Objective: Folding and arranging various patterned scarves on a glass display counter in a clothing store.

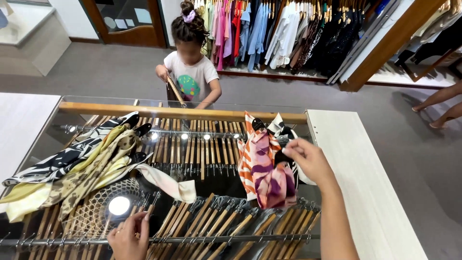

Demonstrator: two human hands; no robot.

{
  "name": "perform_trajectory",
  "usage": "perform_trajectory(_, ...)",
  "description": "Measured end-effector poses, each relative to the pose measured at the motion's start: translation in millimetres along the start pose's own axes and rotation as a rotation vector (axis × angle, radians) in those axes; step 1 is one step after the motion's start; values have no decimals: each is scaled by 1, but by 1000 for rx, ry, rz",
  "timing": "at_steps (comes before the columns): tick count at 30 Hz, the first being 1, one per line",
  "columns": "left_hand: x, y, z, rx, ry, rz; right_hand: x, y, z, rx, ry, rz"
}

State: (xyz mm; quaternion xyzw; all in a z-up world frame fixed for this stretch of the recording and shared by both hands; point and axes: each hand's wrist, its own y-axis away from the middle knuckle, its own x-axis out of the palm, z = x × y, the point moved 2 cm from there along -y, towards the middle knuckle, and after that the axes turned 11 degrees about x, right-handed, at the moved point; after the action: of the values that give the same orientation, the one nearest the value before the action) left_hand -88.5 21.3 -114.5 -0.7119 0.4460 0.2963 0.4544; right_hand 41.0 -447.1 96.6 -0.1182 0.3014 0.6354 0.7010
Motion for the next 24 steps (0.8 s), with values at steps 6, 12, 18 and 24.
perform_trajectory(6,20,30,0,-97,5,-18,30,-68,3,-150,14,-275)
perform_trajectory(12,31,23,0,99,-136,-177,139,-23,16,-440,36,-234)
perform_trajectory(18,2,17,-17,-172,132,-20,276,-16,1,-418,-39,263)
perform_trajectory(24,-4,13,-26,-142,124,-57,309,-16,13,-451,169,353)
